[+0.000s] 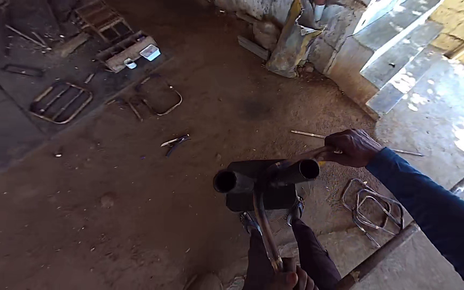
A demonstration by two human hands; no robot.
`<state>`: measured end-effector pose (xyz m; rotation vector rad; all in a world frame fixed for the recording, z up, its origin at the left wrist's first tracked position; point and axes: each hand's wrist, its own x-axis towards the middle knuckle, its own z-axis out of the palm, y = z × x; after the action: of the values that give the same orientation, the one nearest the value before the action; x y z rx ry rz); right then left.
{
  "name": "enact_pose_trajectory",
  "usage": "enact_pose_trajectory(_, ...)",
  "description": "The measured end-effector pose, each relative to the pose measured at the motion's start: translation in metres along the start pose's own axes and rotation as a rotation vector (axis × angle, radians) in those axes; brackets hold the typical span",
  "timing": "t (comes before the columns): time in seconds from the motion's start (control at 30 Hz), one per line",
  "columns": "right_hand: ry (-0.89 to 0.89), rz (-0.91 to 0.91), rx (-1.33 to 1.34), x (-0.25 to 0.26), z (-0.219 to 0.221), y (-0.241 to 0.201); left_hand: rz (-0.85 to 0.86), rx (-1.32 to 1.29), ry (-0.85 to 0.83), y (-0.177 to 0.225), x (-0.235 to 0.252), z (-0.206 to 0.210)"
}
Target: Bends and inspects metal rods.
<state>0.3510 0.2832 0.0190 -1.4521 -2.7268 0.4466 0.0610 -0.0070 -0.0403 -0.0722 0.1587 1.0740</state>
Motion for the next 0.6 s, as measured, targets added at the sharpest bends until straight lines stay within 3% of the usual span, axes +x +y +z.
enact_pose_trajectory(0.13, 0.125, 0.117, -0.061, -0.016, 0.005, -0.019, -0.055, -0.012, -0.068, 0.007, -0.002, 0.008)
enact_pose_trajectory(0.3, 0.177, 0.406, -0.083, -0.044, 0.012, -0.062, -0.083, 0.062, -0.122, 0.019, -0.005, 0.006)
enact_pose_trajectory(0.47, 0.261, 0.699, -0.066, -0.076, 0.033, -0.128, -0.106, 0.088, -0.121, 0.027, -0.014, -0.004)
enact_pose_trajectory(0.53, 0.277, 0.716, -0.045, -0.087, 0.036, -0.141, -0.118, 0.059, -0.11, 0.025, -0.018, 0.0)
enact_pose_trajectory(0.6, 0.277, 0.609, -0.044, -0.079, 0.028, -0.117, -0.125, 0.04, -0.1, 0.025, -0.013, 0.007)
